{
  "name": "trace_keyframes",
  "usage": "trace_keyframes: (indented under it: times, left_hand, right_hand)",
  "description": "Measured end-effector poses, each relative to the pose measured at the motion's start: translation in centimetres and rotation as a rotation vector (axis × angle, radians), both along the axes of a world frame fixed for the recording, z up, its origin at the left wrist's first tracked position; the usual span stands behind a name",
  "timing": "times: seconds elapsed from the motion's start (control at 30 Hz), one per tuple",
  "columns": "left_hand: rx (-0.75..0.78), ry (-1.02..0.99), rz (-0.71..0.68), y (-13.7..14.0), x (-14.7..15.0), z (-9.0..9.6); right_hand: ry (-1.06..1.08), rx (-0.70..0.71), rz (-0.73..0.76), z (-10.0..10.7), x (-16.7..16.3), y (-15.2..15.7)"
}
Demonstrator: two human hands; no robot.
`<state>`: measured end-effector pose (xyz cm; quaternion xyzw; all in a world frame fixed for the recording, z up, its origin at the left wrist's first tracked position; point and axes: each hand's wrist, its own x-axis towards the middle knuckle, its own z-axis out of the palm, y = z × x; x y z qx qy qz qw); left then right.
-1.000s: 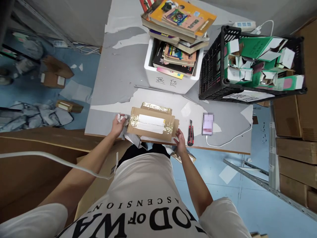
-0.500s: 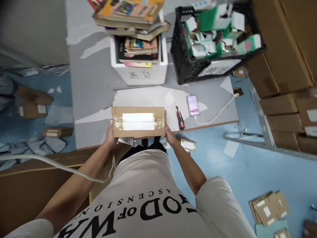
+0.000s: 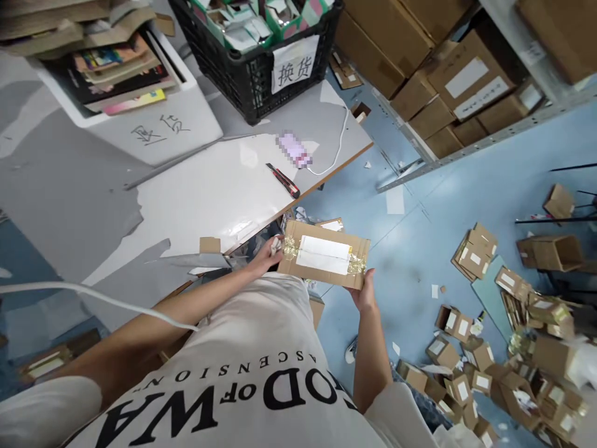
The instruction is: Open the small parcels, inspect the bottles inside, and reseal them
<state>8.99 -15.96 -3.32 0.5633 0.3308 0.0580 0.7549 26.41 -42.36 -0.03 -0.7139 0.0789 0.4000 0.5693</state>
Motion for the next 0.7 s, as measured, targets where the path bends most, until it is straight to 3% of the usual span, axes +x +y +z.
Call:
trace_keyframes:
  times: [0.13, 0.3, 0.5, 0.7]
  left_hand:
    - [-0.237, 0.100, -0.075, -2.6, 3.3, -2.7]
    - [-0.401, 0.285, -0.160, -2.5, 4.0, -4.4]
    - [-0.359, 0.334, -0.243, -2.1, 3.0, -3.6]
    - [-0.306, 0.291, -0.196, -0.3, 2.2, -1.8]
  right_hand:
    - [0.027, -0.033, -0.088, -3.5, -0.7, -1.9]
    - [0.025, -0.044, -0.126, -6.2, -0.7, -2.3]
    - [0.022, -0.082, -0.180, -7.3, 0.1, -1.7]
    - [-0.030, -0.026, -0.032, -7.4, 1.7, 3.4]
